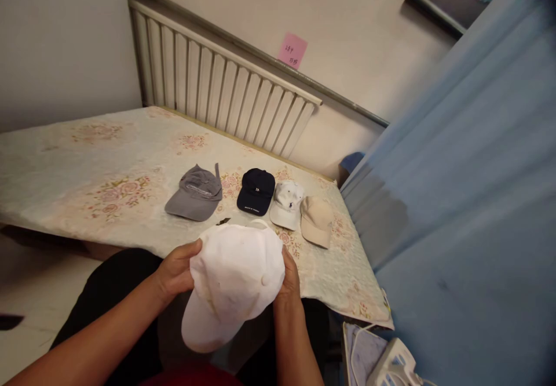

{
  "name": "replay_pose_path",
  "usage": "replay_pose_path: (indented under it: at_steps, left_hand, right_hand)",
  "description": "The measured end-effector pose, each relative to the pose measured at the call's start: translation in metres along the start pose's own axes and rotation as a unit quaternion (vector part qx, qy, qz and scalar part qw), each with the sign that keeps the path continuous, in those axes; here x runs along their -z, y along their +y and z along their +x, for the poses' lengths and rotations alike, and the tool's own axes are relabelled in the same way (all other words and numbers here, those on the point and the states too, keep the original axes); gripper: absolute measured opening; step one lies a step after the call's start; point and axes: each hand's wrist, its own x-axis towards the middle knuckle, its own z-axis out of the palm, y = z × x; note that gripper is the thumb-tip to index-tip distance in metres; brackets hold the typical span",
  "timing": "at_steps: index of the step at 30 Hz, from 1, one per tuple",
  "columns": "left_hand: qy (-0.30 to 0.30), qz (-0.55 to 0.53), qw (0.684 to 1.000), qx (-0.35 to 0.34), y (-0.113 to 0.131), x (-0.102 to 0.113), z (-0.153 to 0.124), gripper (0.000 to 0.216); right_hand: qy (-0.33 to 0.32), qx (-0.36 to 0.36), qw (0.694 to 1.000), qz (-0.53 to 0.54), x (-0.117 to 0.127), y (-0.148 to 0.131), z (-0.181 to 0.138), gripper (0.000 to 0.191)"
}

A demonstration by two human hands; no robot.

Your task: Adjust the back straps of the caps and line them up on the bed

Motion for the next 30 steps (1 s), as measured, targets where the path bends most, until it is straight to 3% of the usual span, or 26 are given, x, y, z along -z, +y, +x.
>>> replay_pose_path:
  at_steps: [3, 7, 17, 23, 30]
  left_hand:
    - [0.047, 0.004, 0.999, -0.019, 0.002, -0.004, -0.001, 0.059]
    - [0.064, 0.007, 0.998, -0.024, 0.005, 0.0, 0.0, 0.058]
    - [0.064, 0.024, 0.997, -0.032, 0.009, 0.025, 0.0, 0.029]
    - [0.095, 0.083, 0.992, -0.024, 0.008, 0.019, -0.002, 0.034]
    - [0.105, 0.125, 0.987, 0.01, 0.005, 0.01, -0.004, 0.019]
  right_hand:
    - [0.015, 0.006, 1.0, 0.02, 0.002, 0.001, 0.0, 0.035]
    - [0.017, 0.015, 0.999, 0.042, 0.003, -0.001, -0.001, 0.033]
    - [-0.095, 0.009, 0.995, -0.009, -0.01, -0.022, -0.018, 0.051]
    - [-0.111, -0.006, 0.993, -0.032, -0.004, -0.029, -0.024, 0.056]
    - [-0.089, -0.002, 0.996, -0.028, -0.008, -0.036, -0.031, 0.056]
